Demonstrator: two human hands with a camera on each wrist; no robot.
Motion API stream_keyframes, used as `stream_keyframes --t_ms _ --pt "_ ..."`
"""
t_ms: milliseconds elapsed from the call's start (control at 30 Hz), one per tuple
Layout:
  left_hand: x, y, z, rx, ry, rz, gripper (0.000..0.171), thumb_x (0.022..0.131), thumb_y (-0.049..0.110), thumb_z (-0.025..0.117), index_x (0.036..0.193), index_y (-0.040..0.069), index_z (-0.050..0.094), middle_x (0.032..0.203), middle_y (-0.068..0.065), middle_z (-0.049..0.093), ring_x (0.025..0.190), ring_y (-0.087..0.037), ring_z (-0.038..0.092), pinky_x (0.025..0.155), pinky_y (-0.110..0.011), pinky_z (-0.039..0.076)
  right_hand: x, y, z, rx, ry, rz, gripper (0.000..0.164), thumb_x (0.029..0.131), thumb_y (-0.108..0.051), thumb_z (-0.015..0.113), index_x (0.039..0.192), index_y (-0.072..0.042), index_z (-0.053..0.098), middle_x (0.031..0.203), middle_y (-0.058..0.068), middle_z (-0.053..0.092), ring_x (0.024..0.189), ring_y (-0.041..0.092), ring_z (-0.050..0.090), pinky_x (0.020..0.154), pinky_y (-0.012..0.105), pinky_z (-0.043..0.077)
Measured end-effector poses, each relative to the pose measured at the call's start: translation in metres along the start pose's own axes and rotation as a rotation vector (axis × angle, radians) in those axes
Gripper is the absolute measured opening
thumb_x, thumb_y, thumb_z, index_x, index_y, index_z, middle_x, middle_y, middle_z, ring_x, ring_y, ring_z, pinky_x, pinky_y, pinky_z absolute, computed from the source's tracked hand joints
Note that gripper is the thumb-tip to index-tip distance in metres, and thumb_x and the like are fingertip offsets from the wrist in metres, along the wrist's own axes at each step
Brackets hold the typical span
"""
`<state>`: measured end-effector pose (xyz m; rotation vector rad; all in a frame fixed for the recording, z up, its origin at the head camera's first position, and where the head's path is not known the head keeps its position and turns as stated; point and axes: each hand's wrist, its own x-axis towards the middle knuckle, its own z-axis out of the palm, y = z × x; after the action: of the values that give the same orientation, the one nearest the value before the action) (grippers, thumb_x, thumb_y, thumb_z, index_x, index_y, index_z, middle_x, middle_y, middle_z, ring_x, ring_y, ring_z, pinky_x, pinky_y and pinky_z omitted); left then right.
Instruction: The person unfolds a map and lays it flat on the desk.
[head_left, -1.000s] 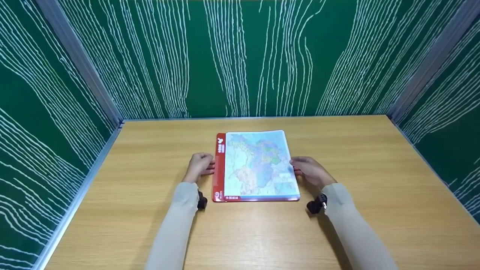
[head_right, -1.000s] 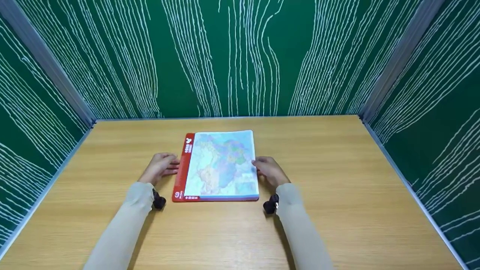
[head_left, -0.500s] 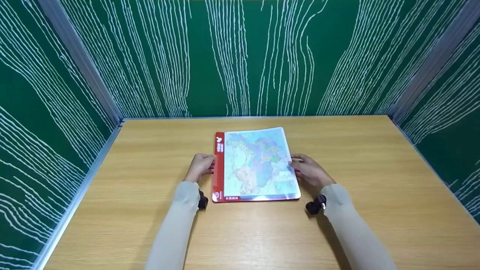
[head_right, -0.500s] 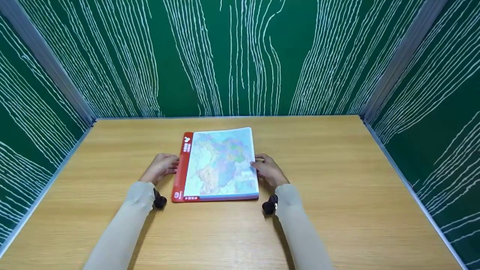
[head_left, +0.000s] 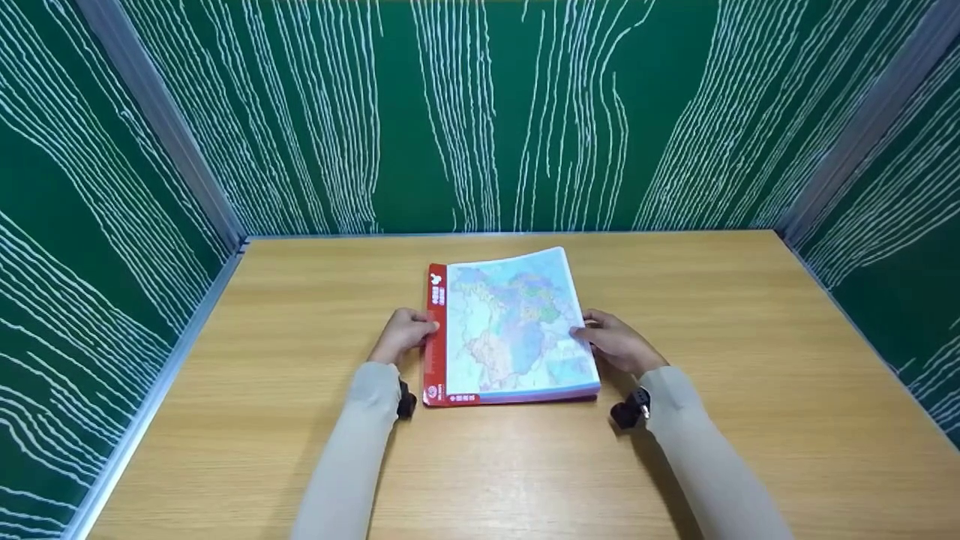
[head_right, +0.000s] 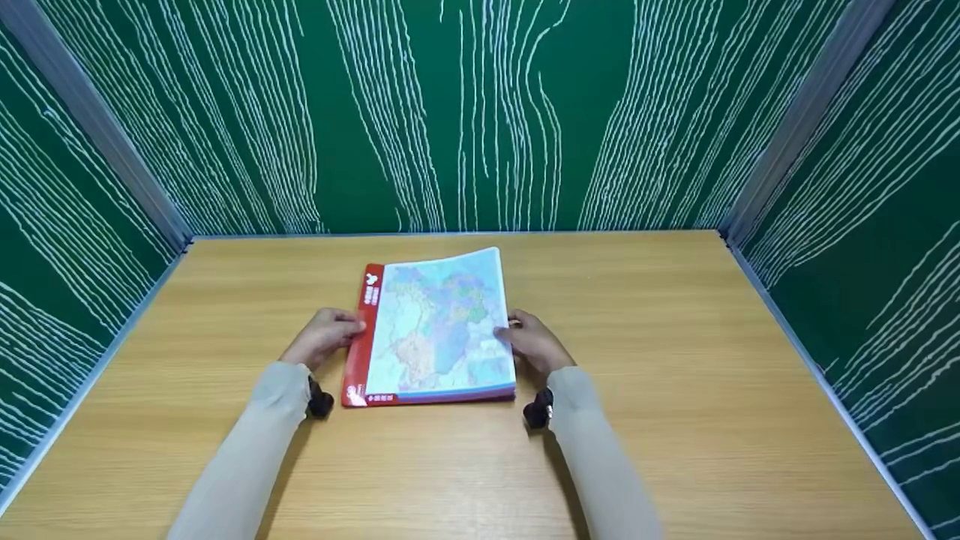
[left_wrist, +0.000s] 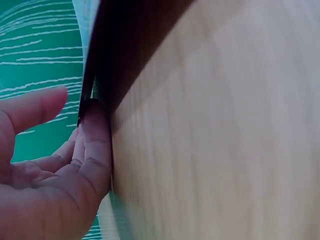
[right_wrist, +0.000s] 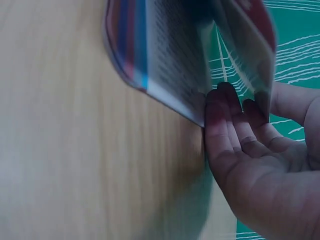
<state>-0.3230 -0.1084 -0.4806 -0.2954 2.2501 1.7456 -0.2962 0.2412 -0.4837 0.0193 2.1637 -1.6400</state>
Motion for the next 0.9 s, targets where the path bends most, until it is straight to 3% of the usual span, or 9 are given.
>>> stream_keyframes --t_ms 167,333,467,700,900 --pt "-0.0007 -0.001 0.0008 0.043 -0.002 -0.02 0.032 0.089 -0.001 0.059 0.119 -0.009 0.054 0.112 -0.02 0.061 0.086 -0.02 0.062 0.074 -0.027 0.055 -0.0003 0.002 -0.0003 -0.042 0.008 0.017 0.043 0.098 -0.02 0.054 0.135 -0.002 0.041 0.117 0.009 0.056 0.097 0.016 0.054 0.082 0.024 0.047" --pt "-0.0002 -0.0002 0.0008 0.068 -0.011 -0.041 0.036 0.089 -0.004 0.057 0.124 -0.006 0.051 0.121 -0.021 0.058 0.098 -0.027 0.062 0.083 -0.036 0.056 0.0011 0.0052 0.0001 -0.061 0.023 0.003 0.043 0.097 -0.018 0.055 0.134 0.0 0.043 0.115 0.011 0.058 0.092 0.015 0.056 0.079 0.024 0.049" --pt "0.0006 0.0003 0.0008 0.085 -0.002 -0.054 0.038 0.089 -0.003 0.058 0.126 -0.004 0.051 0.121 -0.019 0.056 0.098 -0.025 0.059 0.079 -0.033 0.055 0.0016 0.0058 0.0004 -0.047 0.032 -0.005 0.041 0.097 -0.015 0.056 0.133 0.001 0.045 0.111 0.009 0.059 0.092 0.014 0.056 0.078 0.024 0.05" --pt "0.0018 -0.0004 0.0023 0.107 0.014 -0.002 0.042 0.085 -0.009 0.057 0.126 -0.008 0.051 0.112 -0.014 0.054 0.087 -0.017 0.053 0.068 -0.021 0.048 0.0022 0.0072 0.0006 -0.069 0.034 -0.046 0.041 0.095 -0.013 0.058 0.128 0.006 0.045 0.098 0.005 0.056 0.087 0.015 0.052 0.075 0.024 0.047" --pt "-0.0007 -0.0001 0.0016 0.092 0.015 -0.033 0.041 0.087 -0.008 0.057 0.127 -0.005 0.052 0.116 -0.015 0.056 0.09 -0.018 0.056 0.07 -0.023 0.051 0.0023 0.0083 0.0021 -0.073 0.052 -0.03 0.04 0.094 -0.01 0.058 0.129 0.006 0.046 0.098 0.004 0.056 0.085 0.014 0.052 0.072 0.023 0.048"
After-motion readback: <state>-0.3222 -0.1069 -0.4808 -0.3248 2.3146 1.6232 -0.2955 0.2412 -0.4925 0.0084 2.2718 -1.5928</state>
